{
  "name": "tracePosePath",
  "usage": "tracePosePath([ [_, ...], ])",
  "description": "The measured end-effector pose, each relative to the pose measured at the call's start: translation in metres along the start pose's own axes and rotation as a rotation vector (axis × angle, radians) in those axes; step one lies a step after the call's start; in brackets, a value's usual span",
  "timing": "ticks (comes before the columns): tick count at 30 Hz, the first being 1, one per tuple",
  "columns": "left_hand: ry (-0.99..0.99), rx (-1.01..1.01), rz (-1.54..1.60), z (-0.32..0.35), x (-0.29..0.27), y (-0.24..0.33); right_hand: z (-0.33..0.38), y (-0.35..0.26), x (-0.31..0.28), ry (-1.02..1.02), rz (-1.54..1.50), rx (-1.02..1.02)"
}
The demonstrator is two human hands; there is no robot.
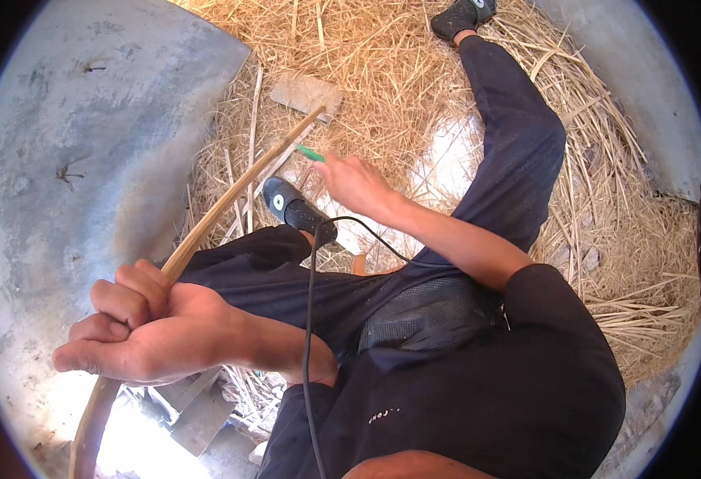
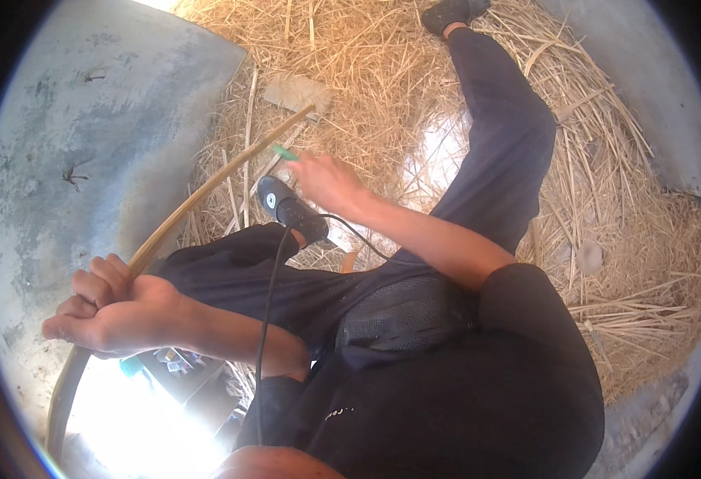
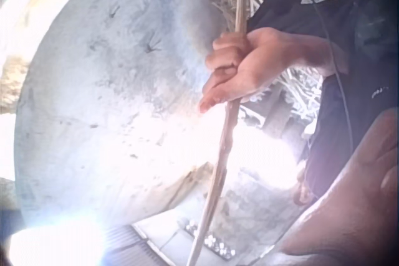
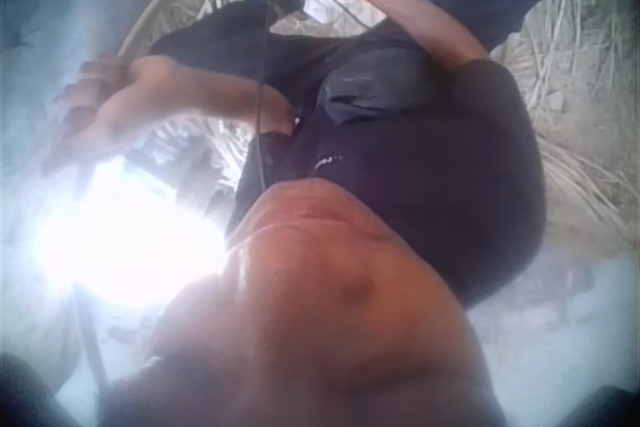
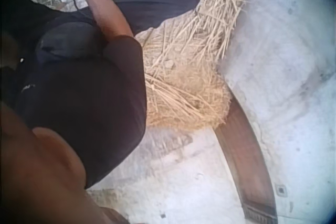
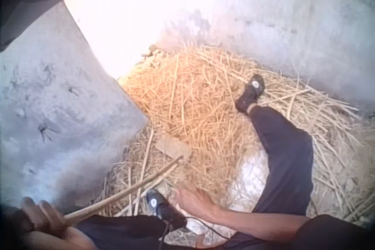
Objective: The person uses a utility knife to strip layers from a long bamboo pole while sitting on the ground.
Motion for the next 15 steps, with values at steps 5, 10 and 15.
tracePosePath([
  [5, -0.009, -0.01, 0.005, 0.004, 0.003, 0.0, 0.0, 0.072, 0.022, -0.335, 0.223, 0.264],
  [10, -0.017, -0.01, 0.033, 0.005, 0.002, 0.0, -0.011, 0.046, -0.002, -0.133, 0.122, 0.288],
  [15, -0.167, -0.067, 0.163, -0.005, -0.015, -0.012, -0.018, 0.028, -0.031, 0.053, -0.068, 0.181],
])
Point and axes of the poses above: each hand's wrist, its own z-axis away from the middle knuckle, its own x-axis out of the palm, y = z × x, the point moved 6 cm from there along -z, towards the middle knuckle, and after that the axes turned 1 degree about -z, right-handed, at the moved point
